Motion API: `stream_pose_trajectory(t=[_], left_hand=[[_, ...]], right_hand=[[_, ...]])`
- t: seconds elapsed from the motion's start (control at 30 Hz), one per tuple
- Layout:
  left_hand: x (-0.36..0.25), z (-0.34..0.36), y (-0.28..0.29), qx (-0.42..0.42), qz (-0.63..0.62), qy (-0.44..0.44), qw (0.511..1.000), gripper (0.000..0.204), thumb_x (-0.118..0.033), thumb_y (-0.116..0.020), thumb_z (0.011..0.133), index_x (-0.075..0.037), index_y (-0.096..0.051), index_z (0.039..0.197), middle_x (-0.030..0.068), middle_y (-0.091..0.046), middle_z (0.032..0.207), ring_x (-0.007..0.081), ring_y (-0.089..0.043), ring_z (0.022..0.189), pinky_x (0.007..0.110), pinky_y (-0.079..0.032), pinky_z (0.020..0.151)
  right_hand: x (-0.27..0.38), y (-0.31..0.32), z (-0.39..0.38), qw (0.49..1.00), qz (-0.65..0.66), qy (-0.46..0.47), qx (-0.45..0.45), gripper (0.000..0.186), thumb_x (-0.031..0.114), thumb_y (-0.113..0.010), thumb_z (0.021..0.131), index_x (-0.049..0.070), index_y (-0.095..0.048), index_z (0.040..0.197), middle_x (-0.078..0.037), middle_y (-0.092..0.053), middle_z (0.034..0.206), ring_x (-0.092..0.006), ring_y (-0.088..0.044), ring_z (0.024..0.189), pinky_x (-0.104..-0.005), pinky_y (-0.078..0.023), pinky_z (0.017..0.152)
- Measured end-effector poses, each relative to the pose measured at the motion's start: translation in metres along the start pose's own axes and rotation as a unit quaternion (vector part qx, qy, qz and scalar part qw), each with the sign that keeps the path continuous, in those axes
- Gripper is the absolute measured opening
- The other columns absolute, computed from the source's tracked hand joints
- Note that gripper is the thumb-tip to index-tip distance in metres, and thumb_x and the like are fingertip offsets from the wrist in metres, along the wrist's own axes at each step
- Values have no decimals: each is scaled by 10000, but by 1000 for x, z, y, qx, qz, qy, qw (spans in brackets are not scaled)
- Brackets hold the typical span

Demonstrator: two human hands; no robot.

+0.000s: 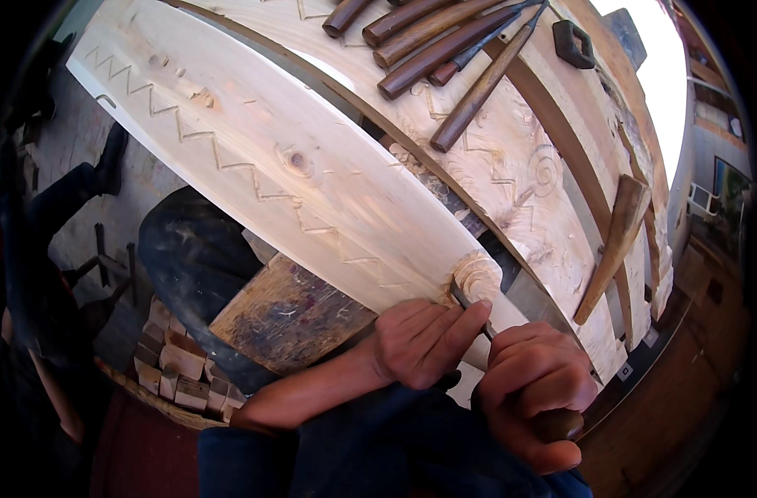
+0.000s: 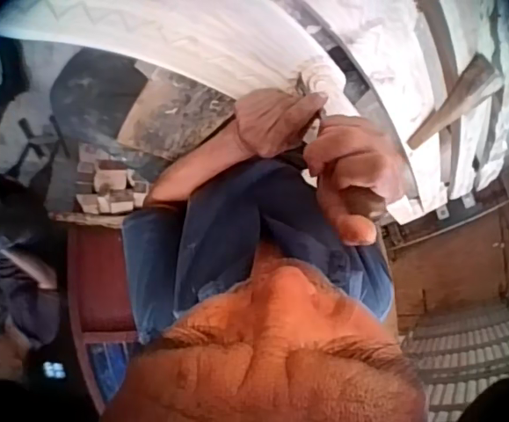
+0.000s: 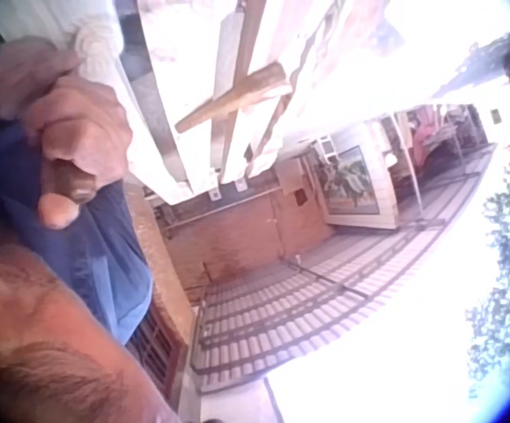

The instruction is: The person carves a spiral pattern into a wooden plank using a chisel and a wooden mallet. They first use the chisel by hand to refine the edges of the spiral, then switch to striking the chisel with the mallet to deepen the grooves and remove wood shavings.

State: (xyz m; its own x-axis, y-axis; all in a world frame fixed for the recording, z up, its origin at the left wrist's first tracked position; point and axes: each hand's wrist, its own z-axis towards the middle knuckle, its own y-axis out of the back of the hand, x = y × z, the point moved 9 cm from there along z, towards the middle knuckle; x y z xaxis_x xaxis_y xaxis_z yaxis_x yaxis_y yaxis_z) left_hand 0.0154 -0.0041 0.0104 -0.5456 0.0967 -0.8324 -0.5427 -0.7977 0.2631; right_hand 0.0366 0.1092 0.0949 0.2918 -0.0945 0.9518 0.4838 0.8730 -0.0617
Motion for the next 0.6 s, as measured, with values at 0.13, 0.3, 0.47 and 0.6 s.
stream_pose_trajectory(t=[0.13, 0.3, 0.47, 0.6], left_hand=[[-2, 1, -1, -6, 19, -6, 1000, 385, 4, -771, 963, 82, -716, 1336, 65, -720, 790, 167, -671, 591, 311, -502, 512], [-6, 3, -2, 13, 45, -24, 999, 363, -7, -736, 979, 87, -723, 1329, 72, -716, 795, 166, -667, 600, 310, -507, 521], [-12, 4, -4, 28, 28, -64, 997, 350, -21, -713, 1001, 90, -720, 1333, 71, -714, 800, 162, -689, 644, 304, -514, 534], [-16, 0, -8, 50, 32, -68, 996, 342, -53, -724, 1011, 96, -718, 1318, 71, -712, 798, 164, -702, 665, 296, -526, 550]], right_hand=[[-4, 8, -5, 999, 36, -22, -25, 677, 686, -577, 1105, 70, -504, 833, -121, -680, 635, -140, -462, 385, -312, -417, 369], [-4, 19, -11, 994, 104, -16, -34, 626, 610, -576, 1138, 90, -468, 806, -129, -679, 632, -142, -465, 365, -297, -383, 353], [9, 24, -21, 984, 167, 32, -49, 629, 586, -574, 1146, 93, -470, 770, -135, -688, 643, -153, -457, 352, -295, -335, 347], [11, 16, -19, 990, 129, 19, 53, 637, 566, -572, 1154, 61, -526, 767, -146, -692, 662, -162, -473, 364, -301, -334, 358]])
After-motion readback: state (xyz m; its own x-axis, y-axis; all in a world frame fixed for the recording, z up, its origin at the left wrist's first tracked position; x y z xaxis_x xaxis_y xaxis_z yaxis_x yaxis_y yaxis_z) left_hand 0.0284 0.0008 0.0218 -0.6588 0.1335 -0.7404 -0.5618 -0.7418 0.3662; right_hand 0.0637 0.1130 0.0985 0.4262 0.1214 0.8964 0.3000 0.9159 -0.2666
